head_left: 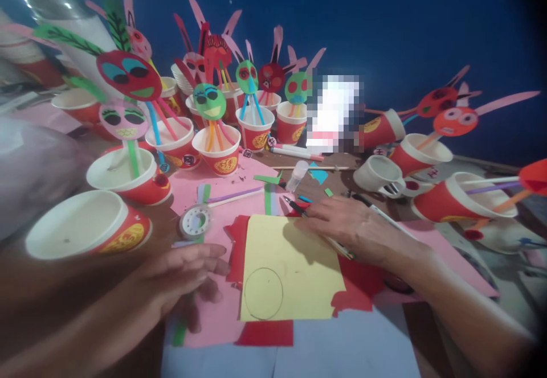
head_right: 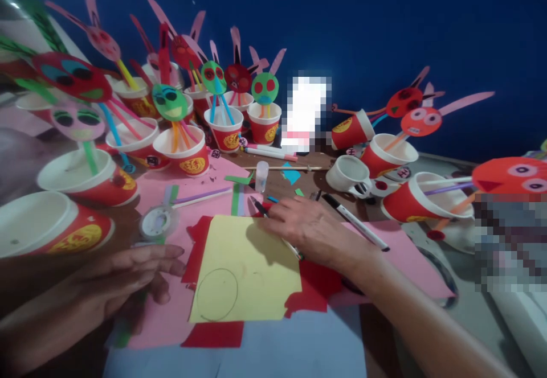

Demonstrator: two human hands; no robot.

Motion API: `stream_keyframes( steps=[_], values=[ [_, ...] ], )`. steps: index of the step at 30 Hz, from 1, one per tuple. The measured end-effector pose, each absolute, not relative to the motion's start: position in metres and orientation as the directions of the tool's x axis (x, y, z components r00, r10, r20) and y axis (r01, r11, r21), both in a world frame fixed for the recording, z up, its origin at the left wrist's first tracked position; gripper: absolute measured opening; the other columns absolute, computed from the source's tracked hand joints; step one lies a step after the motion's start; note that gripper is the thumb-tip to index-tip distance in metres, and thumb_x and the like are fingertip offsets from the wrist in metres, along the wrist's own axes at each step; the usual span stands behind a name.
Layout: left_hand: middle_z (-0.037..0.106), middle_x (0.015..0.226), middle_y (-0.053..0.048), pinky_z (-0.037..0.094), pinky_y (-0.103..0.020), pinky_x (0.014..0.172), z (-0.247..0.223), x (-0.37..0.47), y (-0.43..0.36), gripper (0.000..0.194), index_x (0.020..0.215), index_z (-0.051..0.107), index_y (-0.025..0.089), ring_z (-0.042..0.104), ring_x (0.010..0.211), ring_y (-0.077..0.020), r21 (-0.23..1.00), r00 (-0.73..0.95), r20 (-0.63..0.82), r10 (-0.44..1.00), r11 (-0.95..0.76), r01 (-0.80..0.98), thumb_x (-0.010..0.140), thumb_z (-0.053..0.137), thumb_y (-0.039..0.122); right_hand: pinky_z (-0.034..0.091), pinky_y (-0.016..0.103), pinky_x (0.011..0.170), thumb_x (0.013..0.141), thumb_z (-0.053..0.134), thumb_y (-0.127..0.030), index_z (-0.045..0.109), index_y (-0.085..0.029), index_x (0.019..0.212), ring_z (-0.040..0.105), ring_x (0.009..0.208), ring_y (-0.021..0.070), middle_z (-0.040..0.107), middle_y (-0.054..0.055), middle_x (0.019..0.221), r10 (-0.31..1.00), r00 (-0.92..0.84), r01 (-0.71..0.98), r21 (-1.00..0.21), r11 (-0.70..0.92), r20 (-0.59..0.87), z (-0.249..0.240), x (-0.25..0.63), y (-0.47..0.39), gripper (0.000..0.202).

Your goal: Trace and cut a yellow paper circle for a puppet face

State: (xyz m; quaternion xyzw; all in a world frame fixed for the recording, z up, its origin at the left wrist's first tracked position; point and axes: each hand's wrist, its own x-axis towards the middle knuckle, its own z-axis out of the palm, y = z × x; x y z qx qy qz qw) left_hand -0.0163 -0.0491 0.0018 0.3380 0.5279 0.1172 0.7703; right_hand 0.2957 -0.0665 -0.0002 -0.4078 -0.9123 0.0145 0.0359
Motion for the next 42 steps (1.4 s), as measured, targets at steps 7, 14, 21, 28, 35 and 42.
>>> stream_keyframes(
  steps=[7, 14, 21, 28, 35, 42],
  values=[
    [0.063, 0.076, -0.005, 0.046, -0.023, 0.044, 0.004, 0.0, -0.048, 0.039, 0.112, 0.054, 0.016, 0.056, 0.057, -0.0143, 0.691, 0.511, -0.671, 0.537, 0.703, 0.168, 0.077, 0.061, 0.029, 0.045, 0.033, 0.072, 0.089, 0.045, -0.018, 0.06, -0.02, 0.108, 0.057, 0.091, 0.0222, 0.064, 0.01, 0.1, 0.752, -0.653, 0.748, -0.081, 0.659, 0.082, -0.012, 0.298, -0.065, 0.024],
    [0.058, 0.069, -0.001, 0.04, -0.02, 0.039, 0.001, 0.007, -0.037, 0.035, 0.11, 0.049, 0.014, 0.048, 0.042, -0.0084, 0.767, 0.564, -0.616, 0.55, 0.582, 0.27, 0.08, 0.055, 0.03, 0.043, 0.033, 0.069, 0.088, 0.046, -0.019, 0.062, -0.019, 0.101, 0.055, 0.091, 0.0233, 0.062, 0.011, 0.099, 0.765, -0.641, 0.762, -0.066, 0.644, 0.067, -0.015, 0.295, -0.065, 0.021],
    [0.06, 0.109, -0.014, 0.051, -0.028, 0.057, 0.02, -0.001, -0.054, 0.047, 0.122, 0.045, 0.018, 0.062, 0.088, -0.0238, 0.846, 0.402, -0.528, 0.748, 0.504, 0.174, 0.08, 0.058, 0.035, 0.044, 0.034, 0.072, 0.087, 0.047, -0.019, 0.062, -0.019, 0.099, 0.052, 0.093, 0.0234, 0.06, 0.01, 0.099, 0.791, -0.609, 0.784, -0.111, 0.611, 0.055, -0.017, 0.294, -0.066, 0.019],
    [0.059, 0.118, -0.014, 0.051, -0.028, 0.064, 0.023, 0.0, -0.057, 0.035, 0.109, 0.059, 0.016, 0.057, 0.104, -0.0288, 0.782, 0.433, -0.618, 0.656, 0.57, 0.253, 0.079, 0.06, 0.033, 0.043, 0.032, 0.072, 0.086, 0.05, -0.021, 0.061, -0.019, 0.099, 0.052, 0.091, 0.0223, 0.06, 0.009, 0.096, 0.799, -0.594, 0.79, -0.12, 0.602, 0.098, -0.021, 0.296, -0.064, 0.018],
    [0.059, 0.111, -0.016, 0.05, -0.027, 0.053, 0.019, 0.016, -0.04, 0.047, 0.115, 0.048, 0.013, 0.062, 0.087, -0.0237, 0.75, 0.489, -0.653, 0.579, 0.586, 0.308, 0.076, 0.06, 0.034, 0.041, 0.031, 0.069, 0.087, 0.048, -0.02, 0.062, -0.021, 0.101, 0.051, 0.085, 0.0216, 0.059, 0.007, 0.09, 0.806, -0.586, 0.794, -0.142, 0.591, 0.077, -0.022, 0.299, -0.063, 0.02],
    [0.058, 0.063, 0.0, 0.029, -0.018, 0.035, 0.001, 0.034, -0.027, 0.034, 0.096, 0.052, 0.014, 0.045, 0.037, -0.0069, 0.697, 0.575, -0.706, 0.413, 0.55, 0.461, 0.075, 0.055, 0.039, 0.041, 0.031, 0.075, 0.087, 0.049, -0.018, 0.06, -0.021, 0.103, 0.05, 0.089, 0.0201, 0.059, 0.007, 0.091, 0.791, -0.606, 0.768, -0.198, 0.609, 0.082, -0.02, 0.298, -0.061, 0.02]
  ],
)
